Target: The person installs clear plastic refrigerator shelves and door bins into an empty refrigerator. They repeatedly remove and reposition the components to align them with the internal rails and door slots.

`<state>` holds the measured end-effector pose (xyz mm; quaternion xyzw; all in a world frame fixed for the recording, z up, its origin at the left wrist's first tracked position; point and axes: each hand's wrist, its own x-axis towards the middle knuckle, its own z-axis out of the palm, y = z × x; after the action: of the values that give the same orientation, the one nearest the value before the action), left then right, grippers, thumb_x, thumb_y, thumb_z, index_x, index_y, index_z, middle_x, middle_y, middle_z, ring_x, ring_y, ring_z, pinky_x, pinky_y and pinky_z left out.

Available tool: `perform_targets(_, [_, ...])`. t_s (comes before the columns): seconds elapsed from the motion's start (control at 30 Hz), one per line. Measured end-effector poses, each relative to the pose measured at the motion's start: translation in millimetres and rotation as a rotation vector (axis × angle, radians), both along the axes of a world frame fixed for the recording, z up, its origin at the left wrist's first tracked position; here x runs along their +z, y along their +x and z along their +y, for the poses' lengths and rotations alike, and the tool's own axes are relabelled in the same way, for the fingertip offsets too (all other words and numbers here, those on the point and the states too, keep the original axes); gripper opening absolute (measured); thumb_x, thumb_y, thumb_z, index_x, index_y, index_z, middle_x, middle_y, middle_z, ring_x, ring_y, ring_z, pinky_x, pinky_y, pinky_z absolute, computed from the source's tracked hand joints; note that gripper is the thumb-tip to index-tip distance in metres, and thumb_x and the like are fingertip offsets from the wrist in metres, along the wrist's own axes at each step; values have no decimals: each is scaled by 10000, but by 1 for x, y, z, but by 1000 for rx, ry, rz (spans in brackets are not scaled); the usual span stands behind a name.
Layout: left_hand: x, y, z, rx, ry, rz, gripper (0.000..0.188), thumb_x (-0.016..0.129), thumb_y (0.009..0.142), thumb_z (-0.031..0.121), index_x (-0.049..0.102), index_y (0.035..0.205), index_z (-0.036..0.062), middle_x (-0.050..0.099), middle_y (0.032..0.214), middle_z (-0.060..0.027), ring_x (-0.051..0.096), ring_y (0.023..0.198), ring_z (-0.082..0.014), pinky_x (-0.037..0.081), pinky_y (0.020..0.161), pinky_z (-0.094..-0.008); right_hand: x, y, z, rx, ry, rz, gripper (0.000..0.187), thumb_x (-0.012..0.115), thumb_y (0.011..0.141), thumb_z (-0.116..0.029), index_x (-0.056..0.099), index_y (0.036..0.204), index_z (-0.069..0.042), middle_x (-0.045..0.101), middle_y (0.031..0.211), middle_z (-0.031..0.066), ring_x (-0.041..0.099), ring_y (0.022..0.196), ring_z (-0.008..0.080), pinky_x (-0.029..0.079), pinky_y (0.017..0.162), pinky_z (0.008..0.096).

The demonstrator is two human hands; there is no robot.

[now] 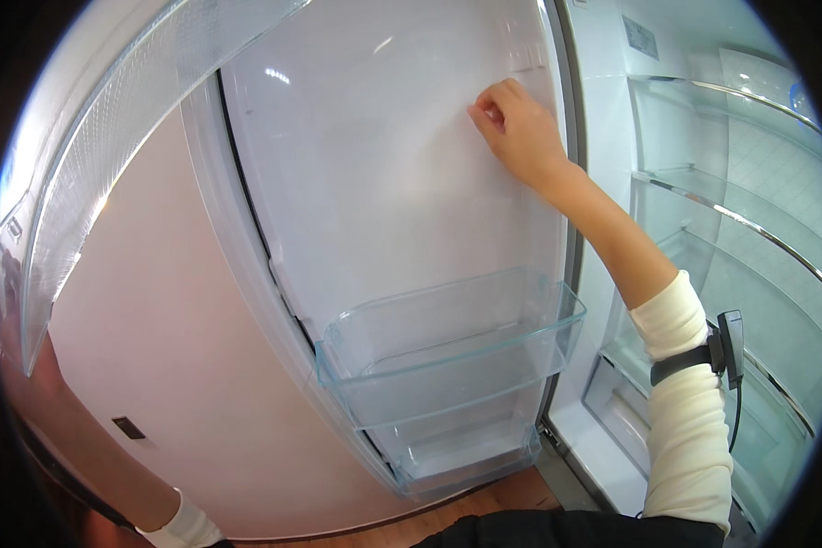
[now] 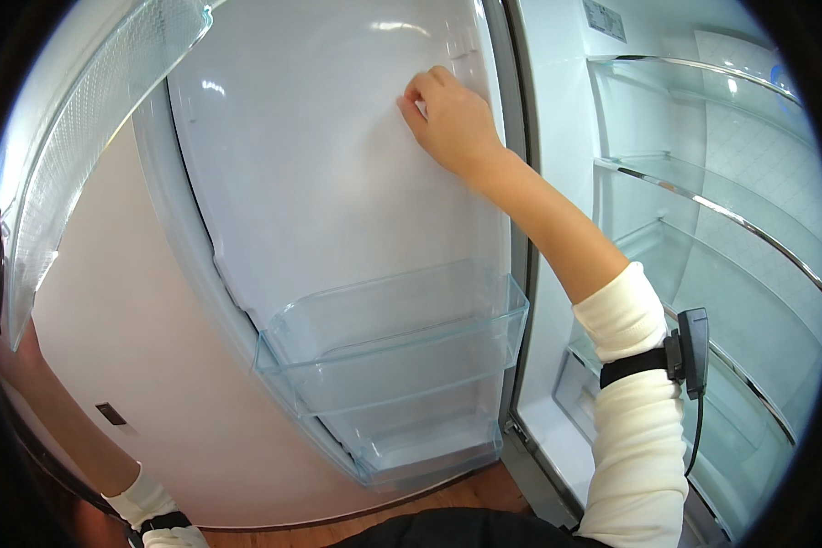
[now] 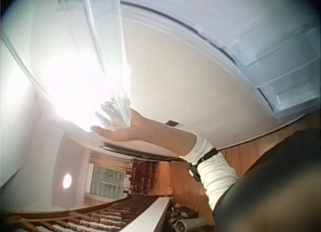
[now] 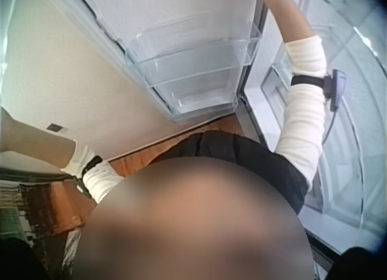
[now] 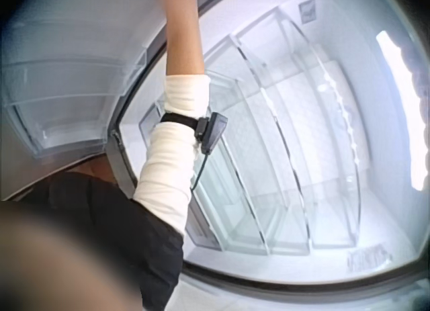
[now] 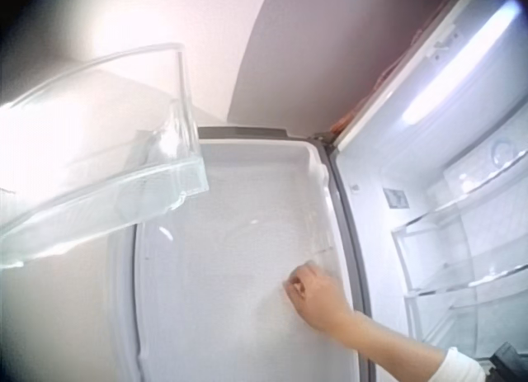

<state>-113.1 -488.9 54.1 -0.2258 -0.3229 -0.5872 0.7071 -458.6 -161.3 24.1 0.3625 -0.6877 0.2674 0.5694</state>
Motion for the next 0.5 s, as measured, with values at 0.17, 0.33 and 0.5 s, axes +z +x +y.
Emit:
perform_targets(0.17, [6,-12,15,-11,-87,-19,688,672,761,343,381,1258,-36,421,1134,-203,459,1007,-311,414,898,-495,9,24,26,82,-157,14,289,545,904,-234,609,999,31,595,743,158,581,672,261,472,631,314])
perform_targets(0.33, [22,-40,36,16,-153,-13,510,552,855,299,438,1272,27,404,1222,-238,449,1105,-345,355,977,-503,40,67,70,537,-300,-173,467,398,969,-327,345,1345,-56,548,1224,155,598,1041,218,450,913,315])
perform_targets(0.5, [24,-93,51,21,-358,-110,415,480,923,269,475,1290,77,367,1297,-273,453,1167,-368,314,1038,-497,72,81,76,1088,-2,19,539,363,959,-417,395,1309,-9,476,1272,183,470,1175,273,391,986,392])
